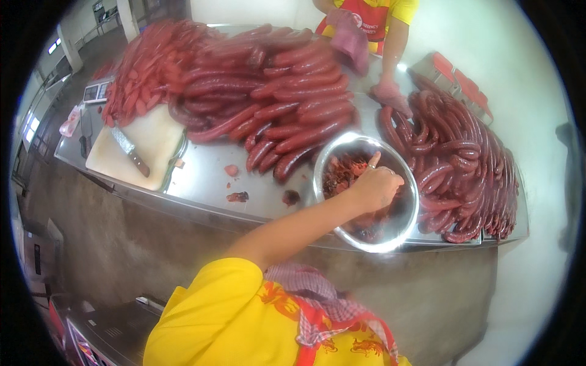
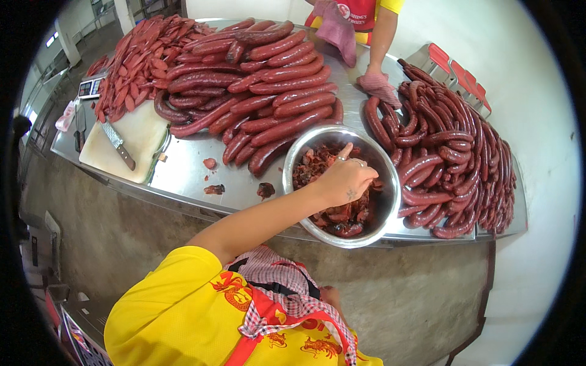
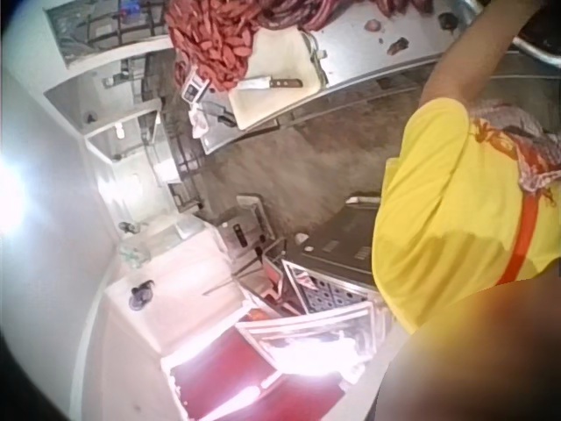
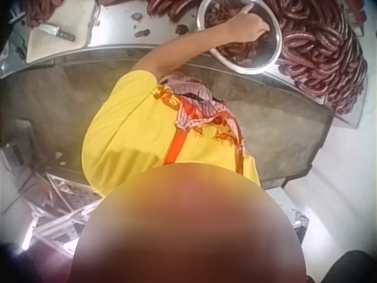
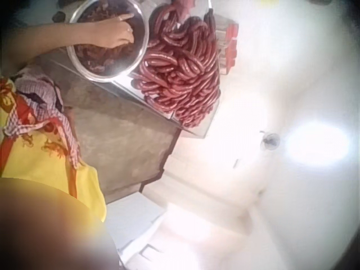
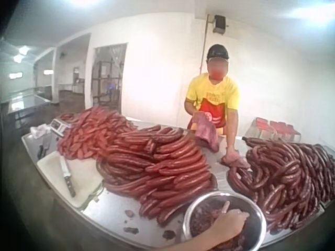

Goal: The person slices long pieces of red meat on a white cutting board using a knife. They repeatedly cut the meat into smaller pieces and place them into a metal bowl. Another person in the background handles similar meat on a separate table.

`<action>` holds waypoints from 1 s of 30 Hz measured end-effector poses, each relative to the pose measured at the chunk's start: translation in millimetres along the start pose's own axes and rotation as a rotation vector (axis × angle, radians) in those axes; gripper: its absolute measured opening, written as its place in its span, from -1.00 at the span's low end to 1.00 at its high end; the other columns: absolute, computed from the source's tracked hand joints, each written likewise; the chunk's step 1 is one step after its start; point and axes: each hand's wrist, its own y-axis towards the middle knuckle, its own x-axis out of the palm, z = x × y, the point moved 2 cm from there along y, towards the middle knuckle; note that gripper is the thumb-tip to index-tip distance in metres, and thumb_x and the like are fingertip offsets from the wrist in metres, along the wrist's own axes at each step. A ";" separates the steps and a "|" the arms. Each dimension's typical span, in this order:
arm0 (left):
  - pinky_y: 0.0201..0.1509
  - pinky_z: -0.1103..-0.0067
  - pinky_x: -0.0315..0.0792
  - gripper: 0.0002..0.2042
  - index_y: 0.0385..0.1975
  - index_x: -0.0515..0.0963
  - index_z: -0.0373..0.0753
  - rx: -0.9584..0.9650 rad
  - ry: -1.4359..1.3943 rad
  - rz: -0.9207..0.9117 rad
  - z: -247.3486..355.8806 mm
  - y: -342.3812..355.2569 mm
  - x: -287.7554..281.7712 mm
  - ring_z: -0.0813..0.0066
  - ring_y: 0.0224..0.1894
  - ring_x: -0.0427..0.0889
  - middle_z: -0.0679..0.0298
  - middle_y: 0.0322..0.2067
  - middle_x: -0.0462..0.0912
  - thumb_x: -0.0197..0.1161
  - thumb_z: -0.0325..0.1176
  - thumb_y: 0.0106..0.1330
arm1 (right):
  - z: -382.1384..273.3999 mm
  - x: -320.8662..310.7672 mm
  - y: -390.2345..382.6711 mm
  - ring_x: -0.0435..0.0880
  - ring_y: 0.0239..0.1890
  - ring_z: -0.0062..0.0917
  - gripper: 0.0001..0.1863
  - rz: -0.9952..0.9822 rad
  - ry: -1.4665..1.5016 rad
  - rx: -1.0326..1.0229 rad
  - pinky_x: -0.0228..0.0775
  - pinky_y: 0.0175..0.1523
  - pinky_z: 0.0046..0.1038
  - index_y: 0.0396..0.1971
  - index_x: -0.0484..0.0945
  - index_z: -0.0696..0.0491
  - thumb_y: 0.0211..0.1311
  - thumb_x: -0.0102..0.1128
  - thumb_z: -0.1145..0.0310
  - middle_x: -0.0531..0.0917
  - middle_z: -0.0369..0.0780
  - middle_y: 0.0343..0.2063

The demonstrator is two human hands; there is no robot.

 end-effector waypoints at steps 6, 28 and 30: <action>0.03 0.36 0.42 -0.88 -0.31 0.65 -0.21 -0.069 0.072 0.634 -86.5 -101.9 -112.5 0.26 -0.26 0.66 0.18 -0.35 0.69 0.31 -0.38 0.18 | 16.8 -0.9 1.9 0.67 -0.52 -0.41 -0.65 0.025 -0.065 0.013 0.51 -0.40 -0.35 -0.41 0.63 0.19 0.21 0.20 0.13 0.68 -0.14 -0.54; 0.32 0.24 0.15 -0.33 0.33 0.14 -0.27 0.016 -0.108 -0.466 -127.5 -193.0 -107.7 -0.07 0.22 0.28 -0.04 0.20 0.28 0.22 -0.16 0.29 | -72.9 8.5 -32.4 0.59 -0.60 -0.45 -0.68 -0.025 -0.112 -0.168 0.41 -0.52 -0.37 -0.41 0.60 0.18 0.22 0.19 0.17 0.63 -0.16 -0.60; 0.28 0.24 0.20 -0.41 0.27 0.25 -0.23 0.038 -0.046 -0.427 -121.4 -187.0 -96.2 -0.03 0.17 0.32 -0.01 0.15 0.34 0.22 -0.18 0.27 | -64.4 13.0 -27.2 0.60 -0.59 -0.44 -0.68 -0.066 -0.036 -0.092 0.41 -0.51 -0.37 -0.40 0.61 0.18 0.22 0.19 0.17 0.63 -0.15 -0.59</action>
